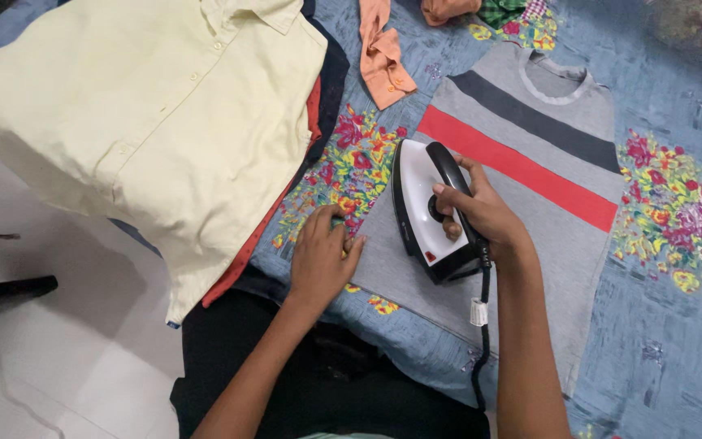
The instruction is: The person irons a gray t-shirt on a bed, smoothing the fabric and using a steam iron to remove wrinkles. They fold the shirt and place it on a stack of other clothes, then pick up a green shirt to begin ironing it.
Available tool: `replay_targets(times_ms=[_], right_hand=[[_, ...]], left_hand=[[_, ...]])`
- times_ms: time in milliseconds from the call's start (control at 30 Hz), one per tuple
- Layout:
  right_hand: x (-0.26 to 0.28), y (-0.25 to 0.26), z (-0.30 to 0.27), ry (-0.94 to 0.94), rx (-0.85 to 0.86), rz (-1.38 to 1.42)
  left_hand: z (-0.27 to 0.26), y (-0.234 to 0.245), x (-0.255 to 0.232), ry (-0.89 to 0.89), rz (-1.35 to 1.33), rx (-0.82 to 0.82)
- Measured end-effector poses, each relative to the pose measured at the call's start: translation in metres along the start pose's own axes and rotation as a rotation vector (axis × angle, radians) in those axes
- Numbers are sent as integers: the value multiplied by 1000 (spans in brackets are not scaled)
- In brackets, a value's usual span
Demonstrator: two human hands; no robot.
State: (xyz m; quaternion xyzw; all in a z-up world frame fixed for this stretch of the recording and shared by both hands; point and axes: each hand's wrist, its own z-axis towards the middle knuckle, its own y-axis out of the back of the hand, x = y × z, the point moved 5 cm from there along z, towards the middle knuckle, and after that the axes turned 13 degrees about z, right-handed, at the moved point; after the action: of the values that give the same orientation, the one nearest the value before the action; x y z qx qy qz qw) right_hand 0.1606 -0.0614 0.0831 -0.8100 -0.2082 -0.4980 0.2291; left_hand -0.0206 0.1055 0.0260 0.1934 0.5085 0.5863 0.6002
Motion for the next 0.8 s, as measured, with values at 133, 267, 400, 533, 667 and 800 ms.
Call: replay_targets(times_ms=[133,267,400,533,667,800], right_hand=[[1,-3,-13,-14,-30,-84],[-13,9,-48,-67,68,-211],[-34,54,-110,-139,-112,-277],[-43,93,-156,-154,-254,-278],[-49,100,-159,-123,-247,-297],[-49,97,-154,-146,-289,-247]], left_hand=[[-5,1,-3,-9,2,-47],[-3,5,-4,-29,16,-32],[2,6,-9,9,-20,62],[7,4,-30,-127,15,30],[6,-20,-69,-301,-9,93],[-2,-28,-80,-294,86,118]])
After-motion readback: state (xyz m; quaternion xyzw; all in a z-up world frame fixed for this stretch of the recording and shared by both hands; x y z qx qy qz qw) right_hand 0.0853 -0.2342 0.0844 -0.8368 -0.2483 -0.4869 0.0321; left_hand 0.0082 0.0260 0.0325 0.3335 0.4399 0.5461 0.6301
